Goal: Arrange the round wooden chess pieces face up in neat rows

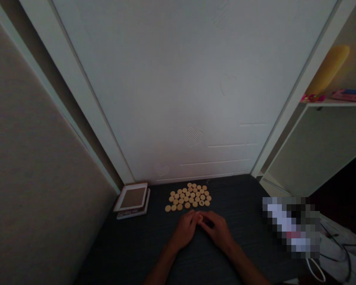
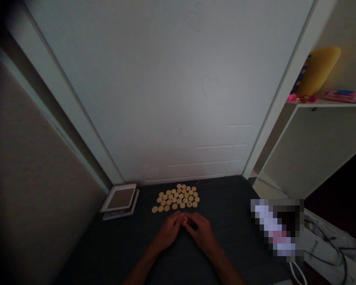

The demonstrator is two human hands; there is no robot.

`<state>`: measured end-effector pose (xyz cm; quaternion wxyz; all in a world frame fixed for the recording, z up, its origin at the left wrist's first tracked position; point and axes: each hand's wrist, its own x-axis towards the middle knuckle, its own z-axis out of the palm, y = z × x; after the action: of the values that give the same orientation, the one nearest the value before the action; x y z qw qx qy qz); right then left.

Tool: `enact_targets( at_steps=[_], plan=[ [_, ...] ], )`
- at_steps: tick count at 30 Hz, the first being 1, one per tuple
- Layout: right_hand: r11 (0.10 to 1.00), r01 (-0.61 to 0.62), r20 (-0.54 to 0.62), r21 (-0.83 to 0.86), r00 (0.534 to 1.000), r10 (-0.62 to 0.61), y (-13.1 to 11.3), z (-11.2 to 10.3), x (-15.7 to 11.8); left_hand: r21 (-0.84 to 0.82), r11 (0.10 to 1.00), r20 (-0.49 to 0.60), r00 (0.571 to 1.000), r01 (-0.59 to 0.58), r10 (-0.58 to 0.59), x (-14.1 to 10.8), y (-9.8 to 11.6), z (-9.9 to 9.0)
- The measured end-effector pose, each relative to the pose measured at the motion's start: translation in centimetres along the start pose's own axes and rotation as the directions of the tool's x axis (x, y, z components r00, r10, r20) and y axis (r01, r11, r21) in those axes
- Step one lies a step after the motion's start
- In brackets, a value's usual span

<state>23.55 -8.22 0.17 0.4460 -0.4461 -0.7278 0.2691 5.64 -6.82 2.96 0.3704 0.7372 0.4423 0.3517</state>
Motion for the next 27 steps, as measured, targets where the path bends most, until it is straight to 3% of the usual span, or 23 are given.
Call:
enact_targets(
  at_steps=[7,11,27],
  plan=[
    [0.99,-0.119,-0.064,0.081,0.99,0.124,-0.3,-0.5,0.7,-0.118,0.992,0.017,0.999,0.047,-0.045,-0.1,0.2,0.0],
    [0.968,-0.187,-0.07,0.167,0.977,0.201,-0.6,-0.7,1.0,-0.139,0.989,-0.026,0.998,0.049,-0.053,-0.2,0.0,0.3],
    [0.948,-0.215,-0.033,0.234,0.973,0.229,-0.7,-0.8,0.9,-0.08,0.995,-0.039,0.998,0.053,-0.056,0.2,0.1,0.2]
  ],
)
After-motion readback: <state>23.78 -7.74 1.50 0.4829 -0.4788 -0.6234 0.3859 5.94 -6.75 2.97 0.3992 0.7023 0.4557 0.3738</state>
